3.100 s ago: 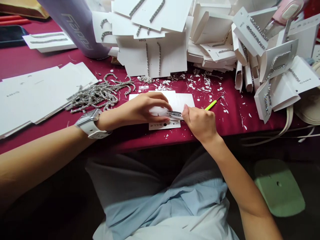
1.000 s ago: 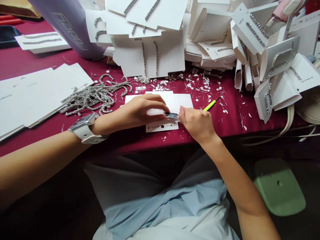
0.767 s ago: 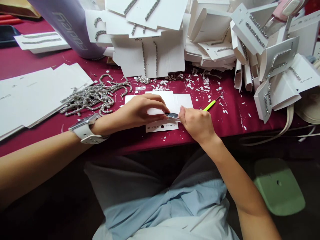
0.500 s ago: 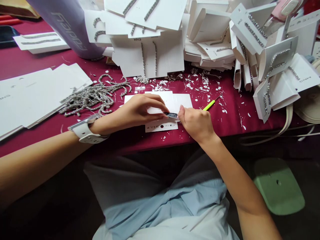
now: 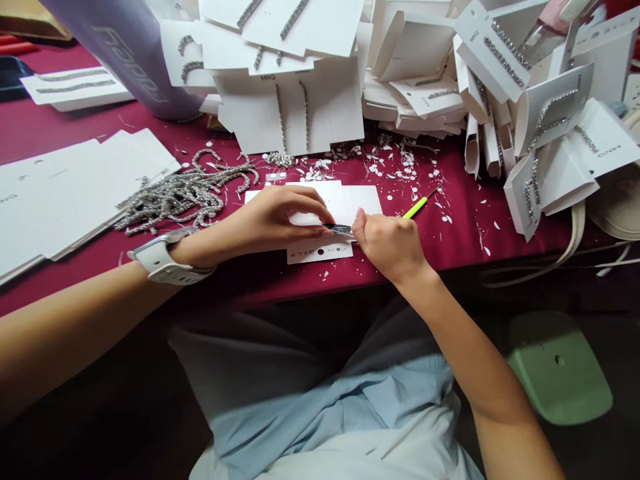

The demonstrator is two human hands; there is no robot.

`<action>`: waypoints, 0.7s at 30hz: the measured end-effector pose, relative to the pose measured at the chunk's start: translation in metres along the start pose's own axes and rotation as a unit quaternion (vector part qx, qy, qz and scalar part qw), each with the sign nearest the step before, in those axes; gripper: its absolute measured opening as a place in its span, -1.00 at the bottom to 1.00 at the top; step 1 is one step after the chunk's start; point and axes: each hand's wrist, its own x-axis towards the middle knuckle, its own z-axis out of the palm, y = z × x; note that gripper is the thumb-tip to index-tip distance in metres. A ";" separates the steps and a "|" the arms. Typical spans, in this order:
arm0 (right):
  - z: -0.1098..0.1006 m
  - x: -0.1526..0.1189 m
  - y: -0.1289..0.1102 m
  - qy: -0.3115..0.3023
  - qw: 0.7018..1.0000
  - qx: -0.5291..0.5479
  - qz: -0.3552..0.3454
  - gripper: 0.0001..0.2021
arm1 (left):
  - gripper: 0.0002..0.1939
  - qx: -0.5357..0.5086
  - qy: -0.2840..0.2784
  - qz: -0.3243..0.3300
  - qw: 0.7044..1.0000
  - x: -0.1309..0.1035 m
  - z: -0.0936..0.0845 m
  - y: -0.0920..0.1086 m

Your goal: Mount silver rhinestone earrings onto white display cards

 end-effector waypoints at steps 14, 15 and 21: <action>0.001 0.000 0.000 -0.018 1.000 -0.008 0.022 -0.47 | -0.87 -0.029 0.007 -0.021 0.999 0.002 -0.002 0.005; 0.001 -0.001 0.000 -0.016 0.999 -0.009 0.027 -0.47 | -0.88 -0.036 0.007 -0.022 0.999 0.002 -0.002 0.005; 0.000 0.000 -0.001 -0.023 0.999 0.006 0.036 -0.44 | -0.88 -0.028 -0.005 -0.029 0.999 0.002 -0.004 0.005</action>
